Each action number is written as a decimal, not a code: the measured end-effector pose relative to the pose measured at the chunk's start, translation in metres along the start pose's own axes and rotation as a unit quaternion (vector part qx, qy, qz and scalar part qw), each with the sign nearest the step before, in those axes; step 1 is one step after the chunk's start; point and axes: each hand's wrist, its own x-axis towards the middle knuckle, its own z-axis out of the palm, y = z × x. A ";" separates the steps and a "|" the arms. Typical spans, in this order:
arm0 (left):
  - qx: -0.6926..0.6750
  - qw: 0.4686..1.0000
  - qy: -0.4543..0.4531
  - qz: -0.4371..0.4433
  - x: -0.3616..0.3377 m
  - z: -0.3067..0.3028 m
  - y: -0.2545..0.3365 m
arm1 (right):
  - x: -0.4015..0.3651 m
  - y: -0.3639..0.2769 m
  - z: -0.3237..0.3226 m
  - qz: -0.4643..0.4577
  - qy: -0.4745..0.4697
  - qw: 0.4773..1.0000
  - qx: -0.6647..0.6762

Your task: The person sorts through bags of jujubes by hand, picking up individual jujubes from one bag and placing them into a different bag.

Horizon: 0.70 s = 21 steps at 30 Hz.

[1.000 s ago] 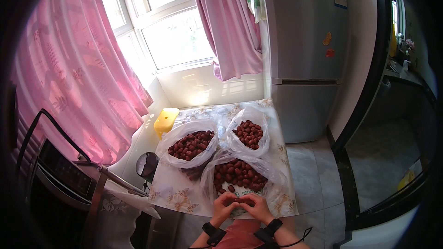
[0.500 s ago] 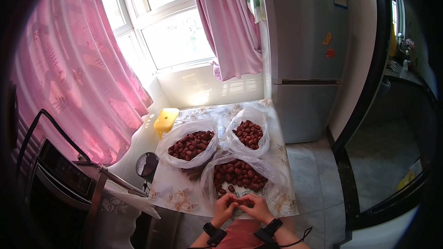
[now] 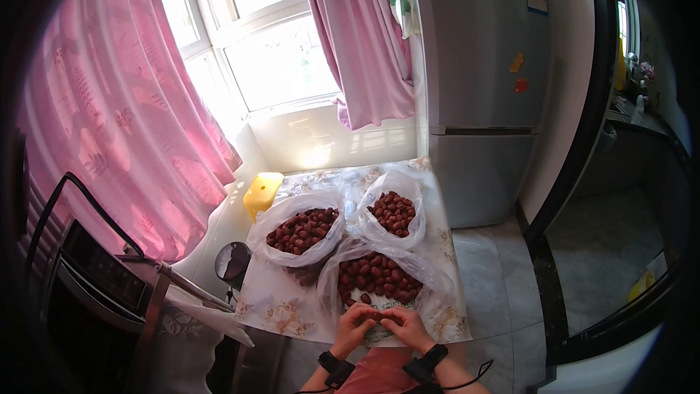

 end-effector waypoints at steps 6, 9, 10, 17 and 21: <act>0.075 0.996 -0.038 -0.002 0.001 -0.004 0.012 | 0.001 -0.010 0.002 -0.078 -0.003 0.989 -0.124; 0.087 0.995 -0.037 -0.009 0.001 0.000 0.016 | 0.000 -0.014 0.002 -0.088 -0.004 0.985 -0.151; 0.087 0.996 -0.036 -0.010 0.002 0.001 0.018 | 0.000 -0.015 0.003 -0.086 -0.005 0.984 -0.154; 0.006 0.999 -0.021 -0.043 -0.004 0.000 0.012 | 0.001 -0.005 0.005 -0.017 0.014 0.998 0.051; -0.123 0.992 -0.019 -0.019 0.010 -0.023 0.058 | 0.001 -0.011 0.001 -0.013 0.015 1.000 0.006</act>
